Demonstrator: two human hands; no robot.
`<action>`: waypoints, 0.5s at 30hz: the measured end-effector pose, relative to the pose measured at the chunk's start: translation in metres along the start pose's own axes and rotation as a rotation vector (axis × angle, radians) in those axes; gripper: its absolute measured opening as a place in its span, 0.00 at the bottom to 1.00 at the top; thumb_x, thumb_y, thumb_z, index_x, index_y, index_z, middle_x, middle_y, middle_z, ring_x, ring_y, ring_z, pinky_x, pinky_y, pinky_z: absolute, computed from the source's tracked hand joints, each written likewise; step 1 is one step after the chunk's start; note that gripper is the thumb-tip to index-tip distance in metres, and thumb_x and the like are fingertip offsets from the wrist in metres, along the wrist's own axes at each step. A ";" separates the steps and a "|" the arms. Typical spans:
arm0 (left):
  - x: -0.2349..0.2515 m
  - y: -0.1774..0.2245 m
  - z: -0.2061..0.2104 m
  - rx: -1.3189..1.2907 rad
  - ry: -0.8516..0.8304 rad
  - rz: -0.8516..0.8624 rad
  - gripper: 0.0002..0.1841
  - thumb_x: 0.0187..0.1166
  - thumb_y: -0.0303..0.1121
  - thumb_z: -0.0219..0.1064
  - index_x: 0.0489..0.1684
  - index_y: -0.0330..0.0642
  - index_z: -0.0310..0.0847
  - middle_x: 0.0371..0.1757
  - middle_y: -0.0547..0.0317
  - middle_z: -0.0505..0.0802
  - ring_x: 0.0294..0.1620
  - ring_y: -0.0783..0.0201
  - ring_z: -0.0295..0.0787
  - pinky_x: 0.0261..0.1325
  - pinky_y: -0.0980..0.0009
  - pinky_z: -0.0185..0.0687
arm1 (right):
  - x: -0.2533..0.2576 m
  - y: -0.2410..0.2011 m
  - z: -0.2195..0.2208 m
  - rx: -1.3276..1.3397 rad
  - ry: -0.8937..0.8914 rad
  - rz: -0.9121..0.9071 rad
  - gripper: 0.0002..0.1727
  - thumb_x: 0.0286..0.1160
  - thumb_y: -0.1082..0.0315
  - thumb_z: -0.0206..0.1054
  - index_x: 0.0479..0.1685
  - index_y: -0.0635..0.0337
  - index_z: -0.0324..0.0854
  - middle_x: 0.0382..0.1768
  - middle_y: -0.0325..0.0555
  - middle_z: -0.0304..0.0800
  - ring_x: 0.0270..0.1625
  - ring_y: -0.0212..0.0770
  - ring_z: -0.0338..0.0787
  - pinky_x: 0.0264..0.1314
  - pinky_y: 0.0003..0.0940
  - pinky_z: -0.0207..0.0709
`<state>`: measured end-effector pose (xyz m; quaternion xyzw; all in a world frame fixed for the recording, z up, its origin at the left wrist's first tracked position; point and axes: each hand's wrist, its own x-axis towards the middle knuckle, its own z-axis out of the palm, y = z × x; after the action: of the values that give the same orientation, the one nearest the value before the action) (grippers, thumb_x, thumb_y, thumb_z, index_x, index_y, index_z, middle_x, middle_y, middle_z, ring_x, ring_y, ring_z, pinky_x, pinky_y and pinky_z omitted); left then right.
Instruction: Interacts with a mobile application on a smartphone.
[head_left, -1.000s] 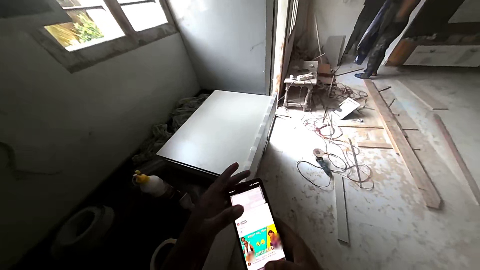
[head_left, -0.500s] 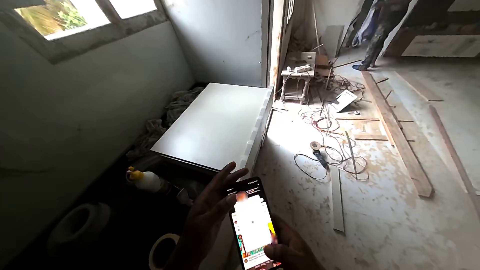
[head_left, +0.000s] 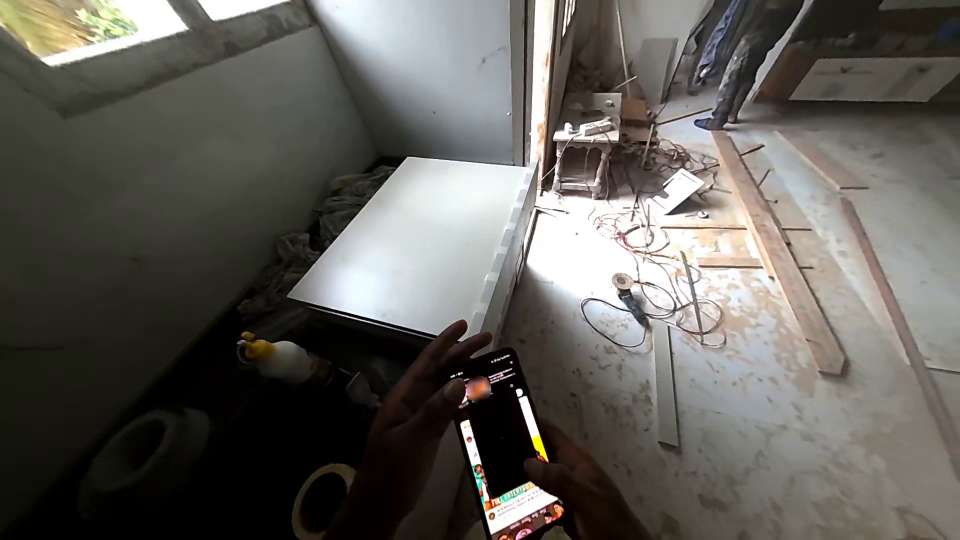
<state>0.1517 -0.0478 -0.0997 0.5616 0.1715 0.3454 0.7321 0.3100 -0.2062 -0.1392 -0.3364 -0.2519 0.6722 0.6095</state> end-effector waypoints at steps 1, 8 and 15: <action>0.000 -0.001 0.000 -0.010 0.000 -0.002 0.30 0.88 0.37 0.58 0.89 0.41 0.61 0.81 0.41 0.79 0.76 0.45 0.81 0.75 0.51 0.82 | 0.000 0.001 -0.001 0.000 0.001 0.001 0.31 0.86 0.62 0.60 0.85 0.60 0.57 0.63 0.52 0.87 0.59 0.51 0.93 0.47 0.52 0.94; 0.000 -0.008 0.006 -0.041 0.148 -0.003 0.26 0.90 0.39 0.54 0.86 0.41 0.66 0.76 0.41 0.84 0.72 0.46 0.85 0.69 0.54 0.86 | -0.004 -0.001 -0.002 -0.017 -0.157 -0.034 0.43 0.70 0.83 0.62 0.88 0.60 0.48 0.72 0.50 0.83 0.66 0.50 0.90 0.58 0.54 0.91; 0.000 -0.014 0.021 0.083 0.329 0.011 0.30 0.73 0.29 0.72 0.78 0.38 0.73 0.65 0.40 0.90 0.62 0.48 0.90 0.59 0.58 0.91 | -0.001 -0.001 -0.001 -0.151 -0.136 -0.026 0.40 0.72 0.84 0.61 0.87 0.63 0.50 0.71 0.52 0.82 0.65 0.51 0.91 0.57 0.53 0.92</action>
<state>0.1694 -0.0648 -0.1066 0.5280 0.3000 0.4292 0.6686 0.3113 -0.2072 -0.1387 -0.3314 -0.3469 0.6646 0.5728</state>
